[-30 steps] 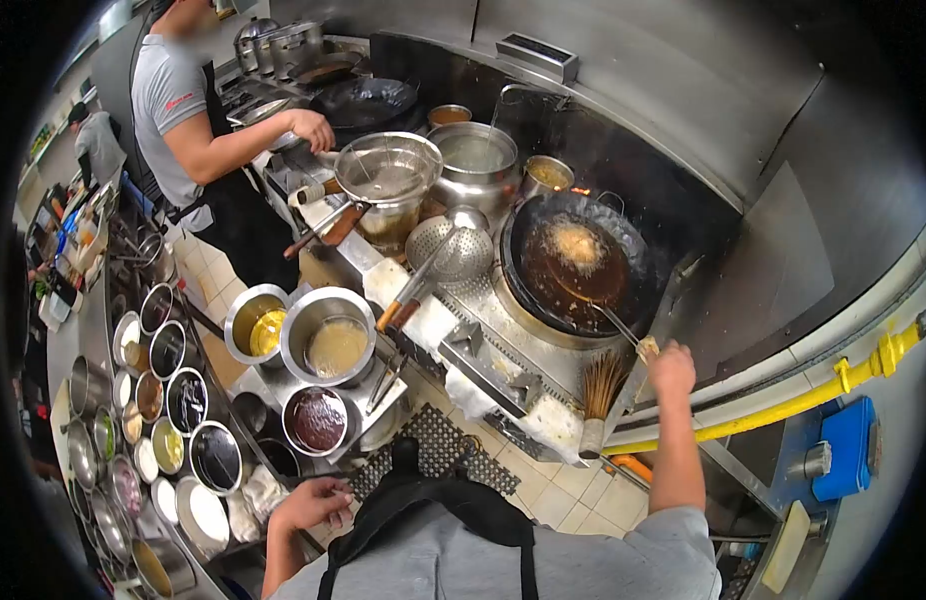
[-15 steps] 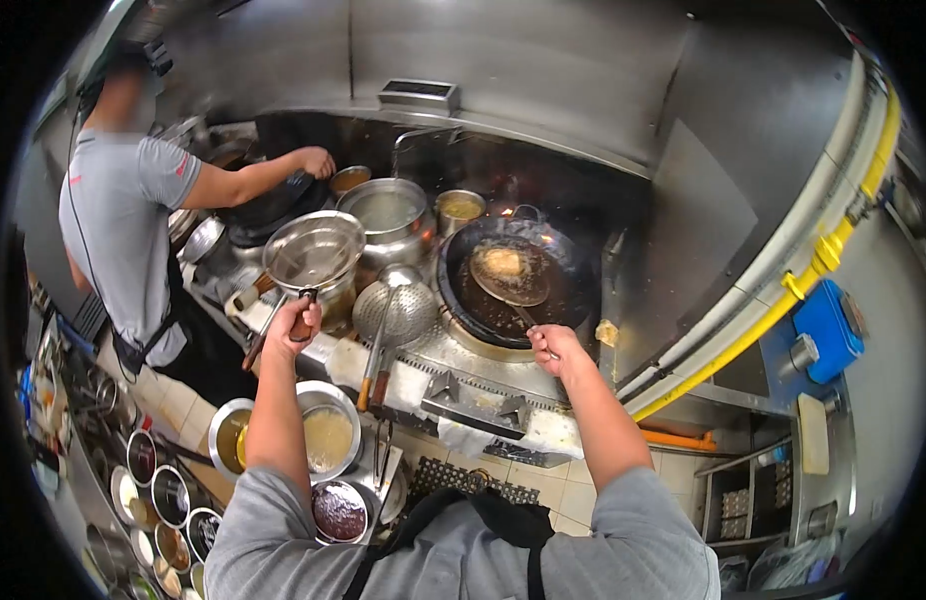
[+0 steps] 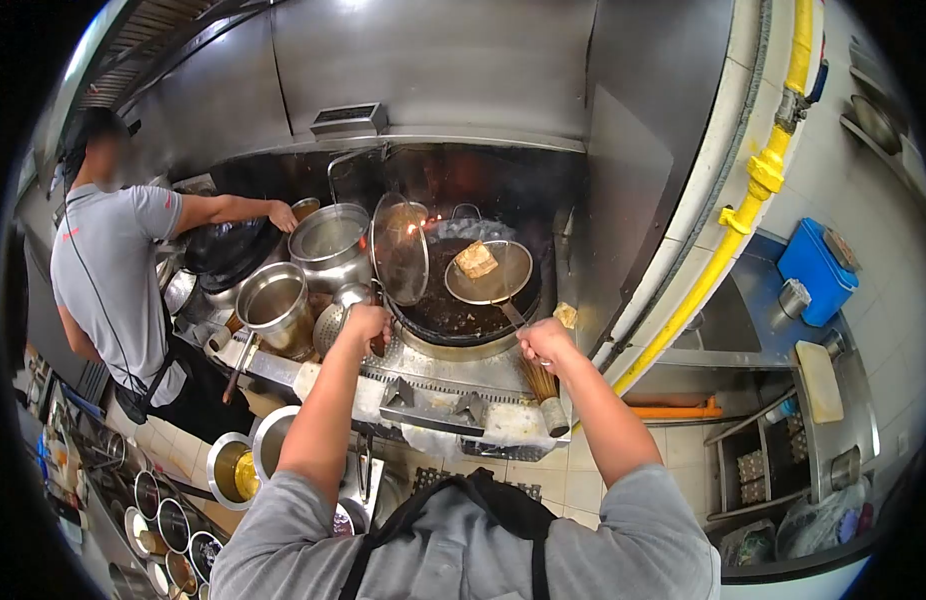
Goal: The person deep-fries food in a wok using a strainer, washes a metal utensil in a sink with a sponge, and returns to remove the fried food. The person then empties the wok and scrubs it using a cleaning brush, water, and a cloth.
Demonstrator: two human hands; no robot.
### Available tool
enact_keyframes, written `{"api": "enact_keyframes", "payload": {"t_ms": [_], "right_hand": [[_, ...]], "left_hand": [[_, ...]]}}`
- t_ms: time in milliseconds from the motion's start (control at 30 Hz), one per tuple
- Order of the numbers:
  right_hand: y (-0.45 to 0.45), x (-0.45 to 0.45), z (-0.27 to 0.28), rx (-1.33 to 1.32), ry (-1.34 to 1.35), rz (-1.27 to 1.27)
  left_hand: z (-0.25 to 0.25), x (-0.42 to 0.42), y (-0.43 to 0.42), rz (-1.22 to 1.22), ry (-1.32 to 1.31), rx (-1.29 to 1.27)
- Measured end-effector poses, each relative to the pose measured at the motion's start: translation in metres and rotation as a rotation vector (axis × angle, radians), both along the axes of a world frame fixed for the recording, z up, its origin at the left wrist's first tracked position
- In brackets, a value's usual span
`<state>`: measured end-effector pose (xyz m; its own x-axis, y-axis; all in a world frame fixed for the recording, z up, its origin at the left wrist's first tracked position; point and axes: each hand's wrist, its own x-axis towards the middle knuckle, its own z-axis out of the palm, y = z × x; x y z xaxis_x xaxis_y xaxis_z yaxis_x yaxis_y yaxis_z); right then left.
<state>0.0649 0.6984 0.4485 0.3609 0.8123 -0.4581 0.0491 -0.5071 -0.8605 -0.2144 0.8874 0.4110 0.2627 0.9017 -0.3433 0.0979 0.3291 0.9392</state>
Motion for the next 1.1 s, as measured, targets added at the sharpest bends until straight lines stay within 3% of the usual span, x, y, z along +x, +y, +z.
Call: {"api": "enact_keyframes", "payload": {"t_ms": [167,233,300,367,500,567,700,767,1033,1100], "right_hand": [[-0.018,0.019,0.008,0.125,0.097,-0.009],[-0.021,0.02,0.025,0.129,0.336,0.037],[-0.01,0.017,0.027,0.071,-0.11,0.087],[0.015,0.025,-0.006,0.124,-0.407,0.023],[0.011,0.046,0.004,0.046,-0.549,0.098],[0.006,0.052,-0.011,0.281,-1.076,0.067],[-0.005,0.036,0.006,0.173,-0.923,0.113],[-0.011,0.02,0.01,0.127,-1.134,0.277],[0.01,-0.001,-0.017,-0.015,-1.191,0.311],[0.009,-0.011,-0.015,-0.016,-1.195,0.314]], "left_hand": [[-0.016,0.025,0.005,-0.022,-0.061,-0.106],[-0.017,0.028,0.015,-0.108,-0.087,-0.185],[-0.034,0.037,0.023,-0.197,-0.361,-0.32],[-0.041,0.041,0.026,-0.207,-0.395,-0.348],[-0.061,0.036,0.032,-0.15,-0.422,-0.468],[-0.074,0.033,0.042,-0.16,-0.419,-0.506],[-0.07,0.035,0.043,-0.164,-0.389,-0.551],[-0.075,0.038,0.052,-0.237,-0.343,-0.612],[-0.071,0.033,0.054,-0.322,-0.221,-0.695],[-0.074,0.026,0.054,-0.422,-0.169,-0.61]]}}
